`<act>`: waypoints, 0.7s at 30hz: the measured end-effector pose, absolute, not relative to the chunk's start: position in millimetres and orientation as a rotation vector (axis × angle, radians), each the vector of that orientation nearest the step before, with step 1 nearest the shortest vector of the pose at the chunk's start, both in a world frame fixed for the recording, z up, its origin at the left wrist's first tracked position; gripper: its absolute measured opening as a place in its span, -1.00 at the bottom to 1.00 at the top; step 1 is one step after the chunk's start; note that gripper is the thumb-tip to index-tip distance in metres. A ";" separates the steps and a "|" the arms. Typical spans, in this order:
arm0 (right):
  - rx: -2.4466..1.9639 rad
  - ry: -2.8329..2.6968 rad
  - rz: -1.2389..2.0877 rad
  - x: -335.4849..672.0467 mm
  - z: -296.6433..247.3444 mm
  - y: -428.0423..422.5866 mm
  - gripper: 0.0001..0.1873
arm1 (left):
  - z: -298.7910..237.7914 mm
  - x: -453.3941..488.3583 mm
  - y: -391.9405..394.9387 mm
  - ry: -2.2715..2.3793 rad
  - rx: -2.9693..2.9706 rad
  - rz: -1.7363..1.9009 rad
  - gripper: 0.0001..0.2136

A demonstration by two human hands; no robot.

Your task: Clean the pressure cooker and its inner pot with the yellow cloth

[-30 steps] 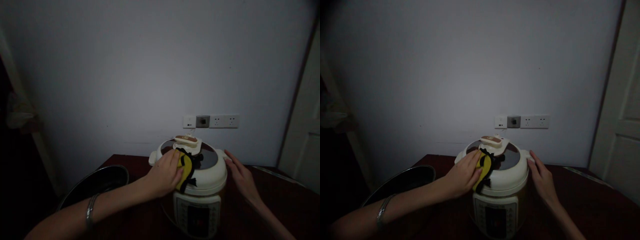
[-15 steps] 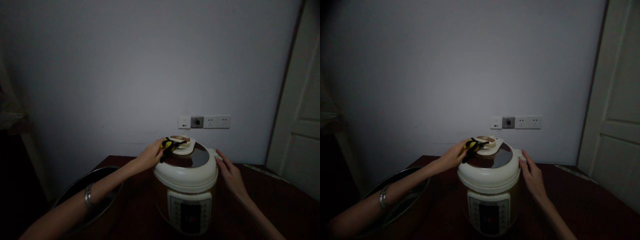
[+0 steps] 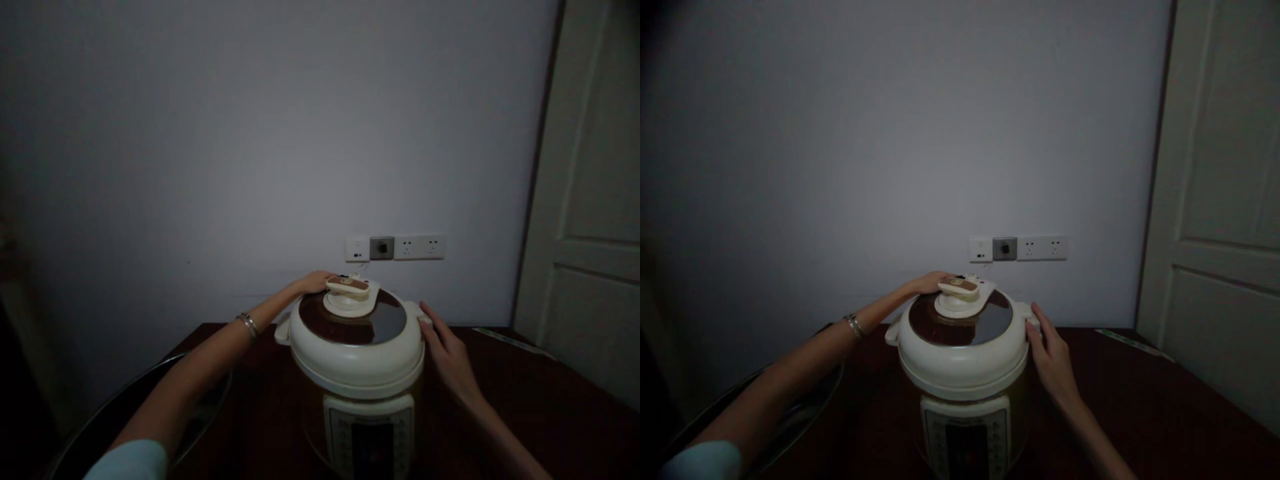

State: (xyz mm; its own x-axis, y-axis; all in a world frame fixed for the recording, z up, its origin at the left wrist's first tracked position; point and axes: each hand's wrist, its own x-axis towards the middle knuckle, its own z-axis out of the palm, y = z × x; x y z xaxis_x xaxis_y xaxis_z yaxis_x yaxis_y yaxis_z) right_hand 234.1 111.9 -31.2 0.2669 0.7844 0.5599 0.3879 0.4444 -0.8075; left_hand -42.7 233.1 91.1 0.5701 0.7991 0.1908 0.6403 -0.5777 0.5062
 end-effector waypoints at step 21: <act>-1.153 -1.341 0.336 232.1 -32.0 112.7 -0.35 | 68.3 -92.0 183.7 1.088 2.024 0.706 -0.51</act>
